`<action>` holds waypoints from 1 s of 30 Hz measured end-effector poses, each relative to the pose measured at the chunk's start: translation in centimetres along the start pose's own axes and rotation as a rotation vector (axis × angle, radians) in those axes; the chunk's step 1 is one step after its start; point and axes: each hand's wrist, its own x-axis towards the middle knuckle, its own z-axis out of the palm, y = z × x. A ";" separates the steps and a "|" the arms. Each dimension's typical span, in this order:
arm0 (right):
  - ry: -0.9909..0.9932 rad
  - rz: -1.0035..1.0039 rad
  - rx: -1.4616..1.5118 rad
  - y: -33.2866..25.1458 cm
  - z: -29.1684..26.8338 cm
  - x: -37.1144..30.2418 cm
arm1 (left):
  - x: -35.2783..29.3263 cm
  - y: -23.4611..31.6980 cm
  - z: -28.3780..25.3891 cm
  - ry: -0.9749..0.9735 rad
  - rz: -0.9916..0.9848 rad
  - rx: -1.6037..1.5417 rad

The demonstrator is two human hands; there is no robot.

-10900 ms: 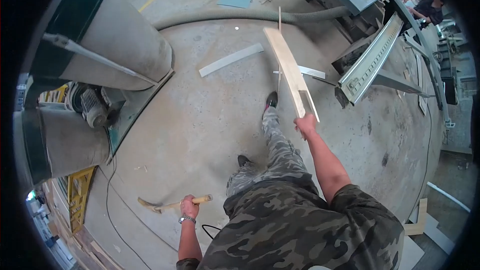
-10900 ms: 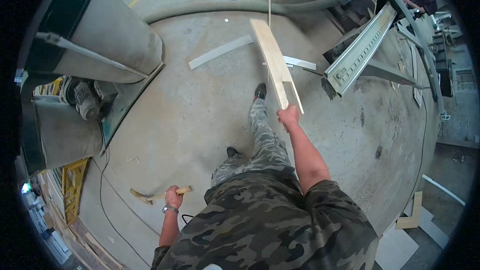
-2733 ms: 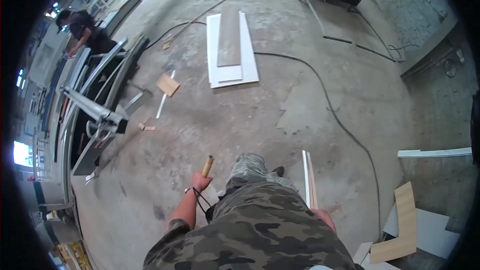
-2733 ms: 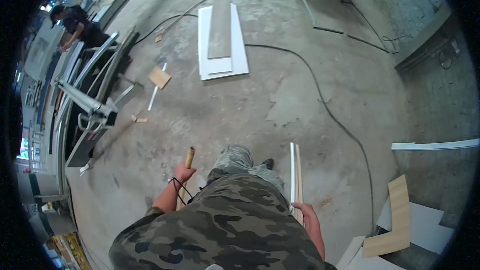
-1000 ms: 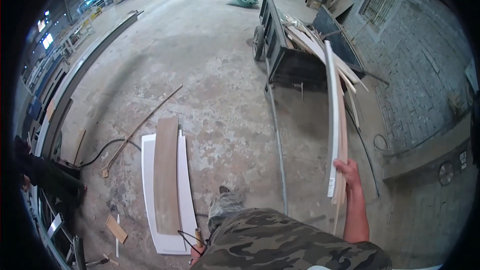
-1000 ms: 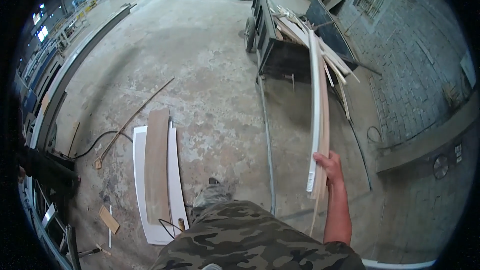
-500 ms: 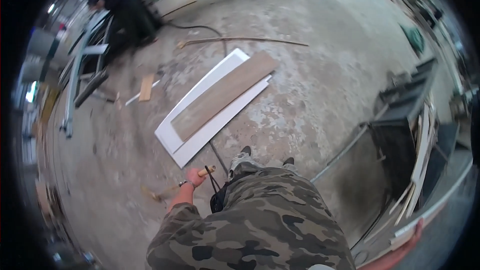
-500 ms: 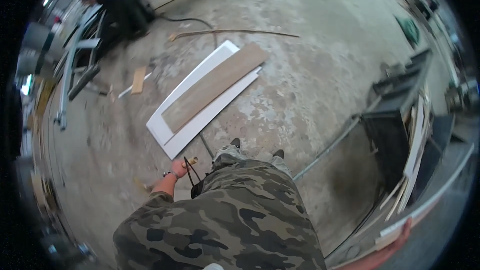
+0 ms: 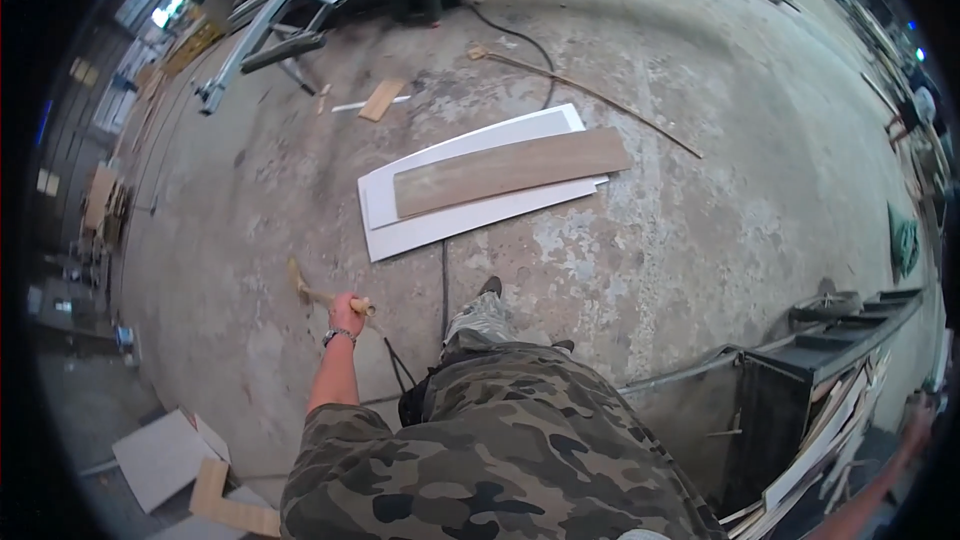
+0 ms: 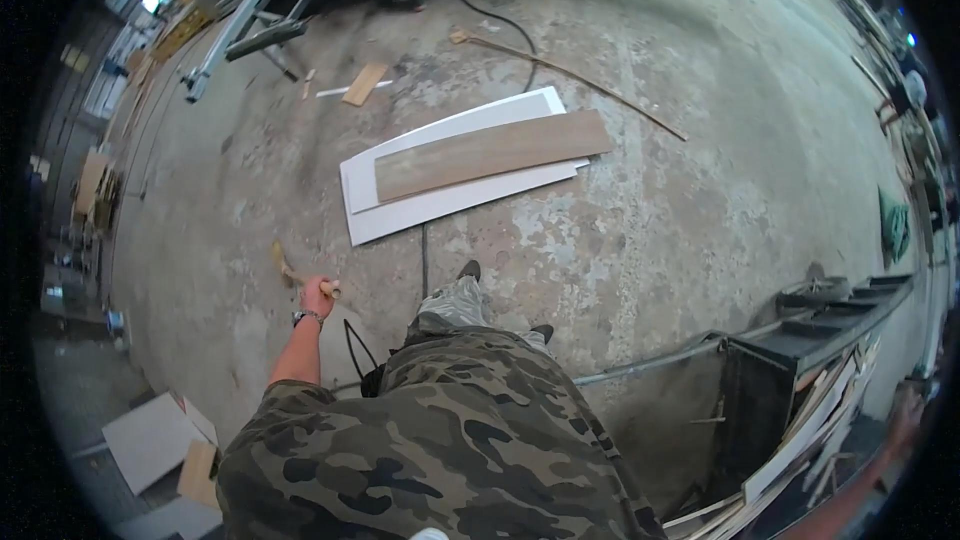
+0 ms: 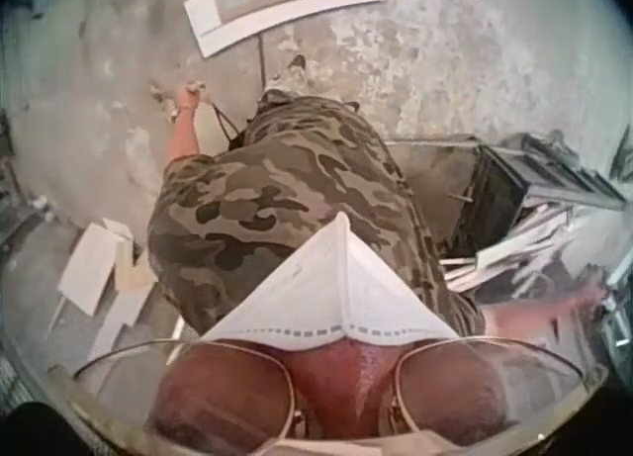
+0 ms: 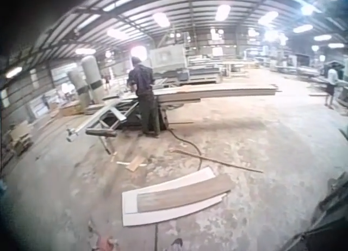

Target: The user is sweeping sawdust and wood debris from a factory floor using a push broom.

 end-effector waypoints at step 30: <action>-1.843 -0.901 0.387 -67.4 38.1 -60.9 | -2.6 -12.5 -19.0 0.913 -0.294 -0.340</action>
